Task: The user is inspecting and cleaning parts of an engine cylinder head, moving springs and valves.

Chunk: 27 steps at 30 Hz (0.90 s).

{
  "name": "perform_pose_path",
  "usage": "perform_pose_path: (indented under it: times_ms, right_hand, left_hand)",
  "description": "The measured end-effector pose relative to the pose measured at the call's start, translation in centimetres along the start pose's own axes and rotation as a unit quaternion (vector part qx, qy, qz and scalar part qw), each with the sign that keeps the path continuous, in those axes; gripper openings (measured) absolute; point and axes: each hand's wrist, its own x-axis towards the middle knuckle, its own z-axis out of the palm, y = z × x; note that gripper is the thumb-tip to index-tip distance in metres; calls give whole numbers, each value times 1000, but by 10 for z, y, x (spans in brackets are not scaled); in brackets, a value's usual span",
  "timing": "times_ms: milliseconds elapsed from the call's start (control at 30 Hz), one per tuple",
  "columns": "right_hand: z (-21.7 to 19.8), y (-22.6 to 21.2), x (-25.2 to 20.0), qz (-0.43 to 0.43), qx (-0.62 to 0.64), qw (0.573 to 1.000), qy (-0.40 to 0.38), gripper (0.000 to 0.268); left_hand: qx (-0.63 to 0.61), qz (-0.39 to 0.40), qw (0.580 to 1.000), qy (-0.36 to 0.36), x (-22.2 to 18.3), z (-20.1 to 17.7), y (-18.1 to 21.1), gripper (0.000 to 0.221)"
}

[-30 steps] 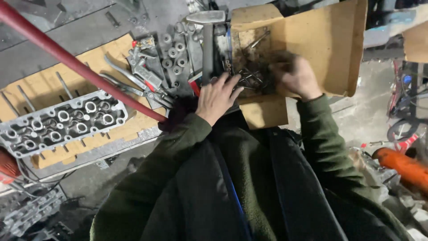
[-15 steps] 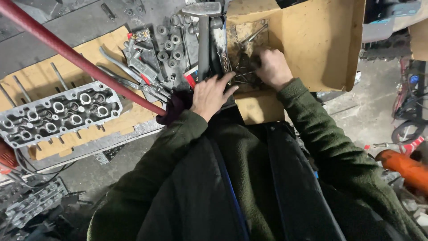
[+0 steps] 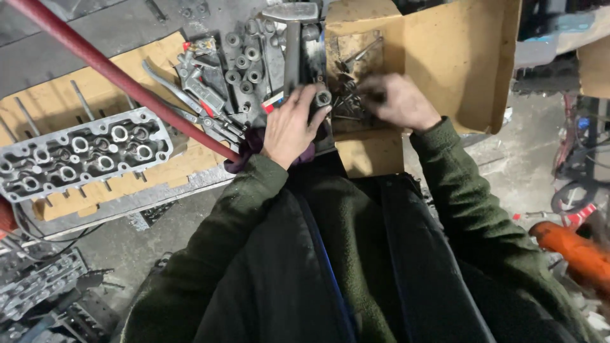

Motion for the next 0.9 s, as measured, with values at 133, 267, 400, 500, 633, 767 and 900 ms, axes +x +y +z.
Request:
perform_pose_path:
  times_ms: [133,267,400,500,633,767,900]
  right_hand:
    - [40,45,-13,63,-228,968,-90,23]
    - [51,52,-7,39,-358,923,-134,17]
    - [34,80,-5,-132,-335,927,-105,18]
    - [31,102,-2,-231,-285,926,-92,18]
    - [26,82,6,-164,-324,919,-154,22]
    - [22,59,12,-60,-384,891,-234,48]
    - [19,69,2,-126,-347,915,-164,61]
  left_hand:
    - [-24,-40,999,15,-26,-16,-18,32]
    - [38,-85,995,-27,-57,-28,-30,35]
    - [53,-73,996,-11,-62,-25,-29,36]
    - [24,-89,995,-46,-61,-29,-27,39]
    - [35,-53,997,-47,-63,-26,-33,42]
    - [37,-47,996,-63,-64,-27,-31,41]
    - [28,-34,998,-51,-63,-27,-30,39]
